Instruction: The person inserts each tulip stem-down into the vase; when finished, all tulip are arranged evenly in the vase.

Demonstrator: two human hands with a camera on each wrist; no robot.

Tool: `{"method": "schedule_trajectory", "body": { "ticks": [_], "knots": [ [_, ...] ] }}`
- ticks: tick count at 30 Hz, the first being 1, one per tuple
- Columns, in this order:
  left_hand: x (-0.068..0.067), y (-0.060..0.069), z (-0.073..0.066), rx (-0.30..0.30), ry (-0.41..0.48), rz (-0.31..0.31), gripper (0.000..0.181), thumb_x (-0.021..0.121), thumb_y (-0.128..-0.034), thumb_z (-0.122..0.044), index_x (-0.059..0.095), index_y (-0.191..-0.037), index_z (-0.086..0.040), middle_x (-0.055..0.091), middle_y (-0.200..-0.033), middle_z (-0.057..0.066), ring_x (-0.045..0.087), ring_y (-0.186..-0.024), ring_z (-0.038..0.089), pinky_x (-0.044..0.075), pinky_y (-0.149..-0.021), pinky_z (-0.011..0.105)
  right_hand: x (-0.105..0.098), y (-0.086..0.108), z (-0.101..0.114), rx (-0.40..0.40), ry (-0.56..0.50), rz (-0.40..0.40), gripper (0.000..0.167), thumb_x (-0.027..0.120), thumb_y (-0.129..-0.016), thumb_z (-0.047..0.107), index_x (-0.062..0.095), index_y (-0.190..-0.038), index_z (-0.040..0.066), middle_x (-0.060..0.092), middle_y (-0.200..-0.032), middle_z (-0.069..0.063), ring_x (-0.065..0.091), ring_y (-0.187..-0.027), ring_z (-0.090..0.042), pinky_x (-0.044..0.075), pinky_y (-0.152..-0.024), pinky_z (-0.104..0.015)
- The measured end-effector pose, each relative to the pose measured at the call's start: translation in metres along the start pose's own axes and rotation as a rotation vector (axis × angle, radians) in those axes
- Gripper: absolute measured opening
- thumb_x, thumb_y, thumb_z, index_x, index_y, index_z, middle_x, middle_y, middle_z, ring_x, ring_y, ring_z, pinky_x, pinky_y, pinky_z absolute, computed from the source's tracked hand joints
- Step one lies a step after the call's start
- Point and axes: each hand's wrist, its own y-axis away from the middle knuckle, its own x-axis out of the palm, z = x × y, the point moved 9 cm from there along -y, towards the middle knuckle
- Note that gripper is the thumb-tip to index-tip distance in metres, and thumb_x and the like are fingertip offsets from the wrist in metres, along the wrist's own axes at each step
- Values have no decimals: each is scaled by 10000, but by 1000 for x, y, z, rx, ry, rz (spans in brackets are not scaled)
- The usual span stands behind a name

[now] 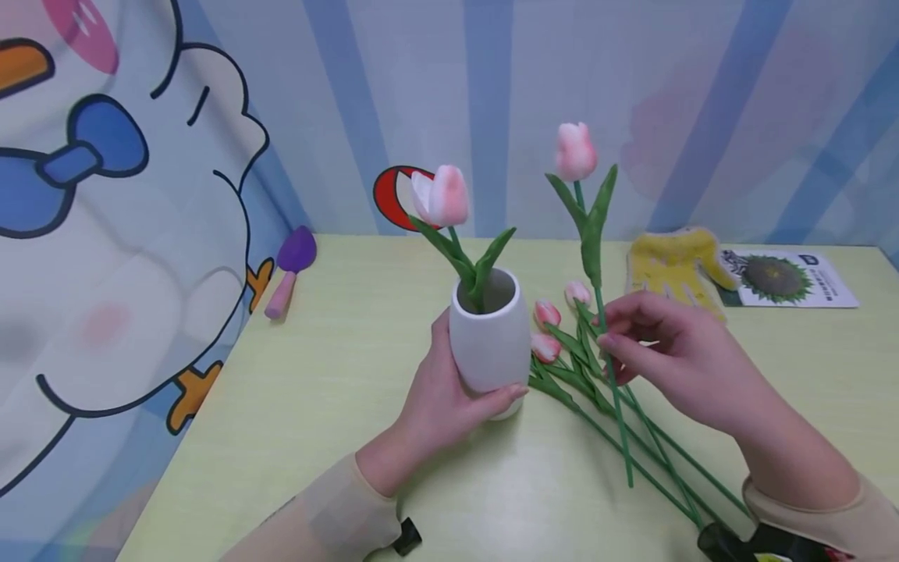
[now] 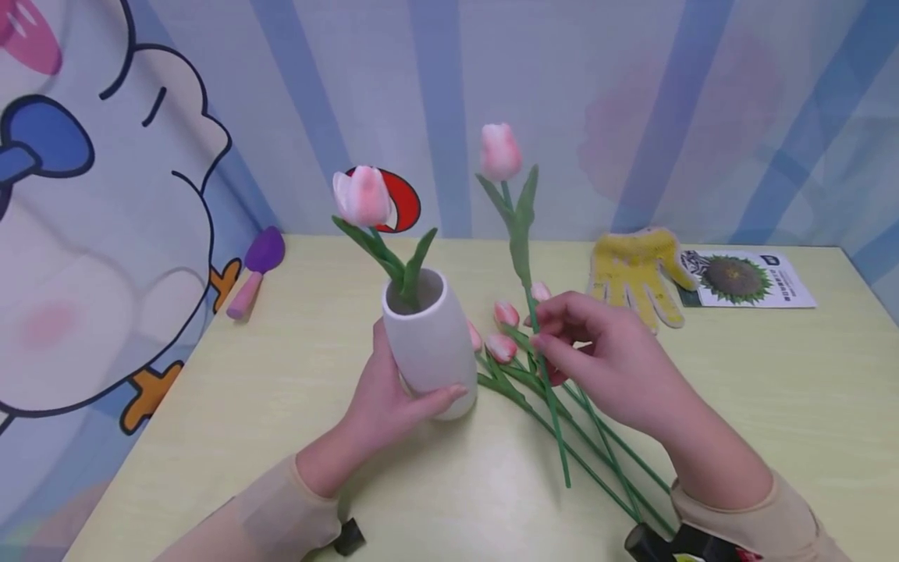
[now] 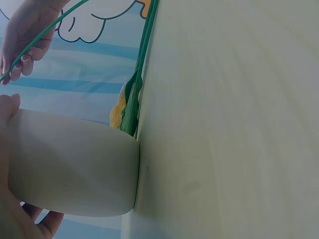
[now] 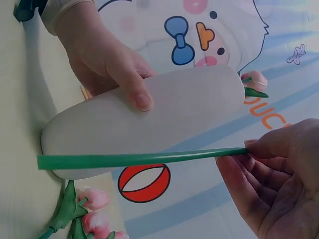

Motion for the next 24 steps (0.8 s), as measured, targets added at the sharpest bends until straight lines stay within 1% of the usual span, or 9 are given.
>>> {"method": "schedule_trajectory", "body": {
  "ticks": [5,9,11,14,17,19,21,24],
  "knots": [
    [-3,0,-1,6,-16,-3,1125,936,-748,-286,191,-1592,-279,549,-1375,-35,602,-1193,178,538,-981,468,2,-1,-4,-1,-11,-11,188,680,-965,-18,672,-1149,19,717,-920,-117,712,-670,-137,612,-622,-325],
    [-5,1,0,-3,-27,-7,1118,939,-741,-274,204,-1583,-264,553,-1369,-32,603,-1188,177,538,-977,465,4,-3,-5,-10,-21,-13,190,682,-962,-25,674,-1145,25,718,-911,-90,712,-673,-135,610,-620,-315],
    [-5,1,0,-5,-18,-8,1116,941,-740,-262,208,-1581,-265,556,-1367,-34,603,-1183,172,536,-977,466,3,-4,-4,-17,-18,-5,185,677,-964,-25,672,-1142,25,712,-905,-79,710,-675,-139,610,-622,-311],
    [-2,-1,-2,-3,9,11,1116,937,-745,-251,201,-1584,-278,550,-1382,-44,596,-1196,168,530,-987,466,-3,-4,-1,-20,5,-7,172,670,-972,-21,665,-1132,40,708,-896,-63,712,-681,-143,611,-632,-307],
    [2,-3,-5,0,27,35,1122,932,-756,-252,182,-1589,-288,538,-1394,-52,586,-1215,162,524,-1006,457,-12,-4,4,-41,20,-25,183,669,-966,-36,659,-1128,50,706,-889,-46,715,-682,-152,611,-639,-298],
    [3,-4,-5,-3,24,34,1120,933,-755,-250,185,-1588,-277,538,-1395,-46,587,-1215,164,526,-1006,453,-16,-6,8,-61,12,-40,196,670,-959,-50,658,-1130,48,710,-889,-35,718,-676,-157,610,-642,-293],
    [2,-3,-3,-15,16,24,1114,935,-750,-244,195,-1583,-264,542,-1390,-39,592,-1209,168,529,-1002,453,-16,-8,12,-87,-8,-45,215,668,-952,-68,662,-1138,38,708,-894,-14,716,-677,-154,606,-637,-281],
    [-1,-1,-1,-33,6,8,1108,937,-746,-238,205,-1577,-257,544,-1388,-35,598,-1203,175,534,-994,462,-11,-13,16,-109,-47,-36,233,658,-948,-90,666,-1146,31,704,-900,-10,713,-695,-144,606,-634,-280]
  ]
}}
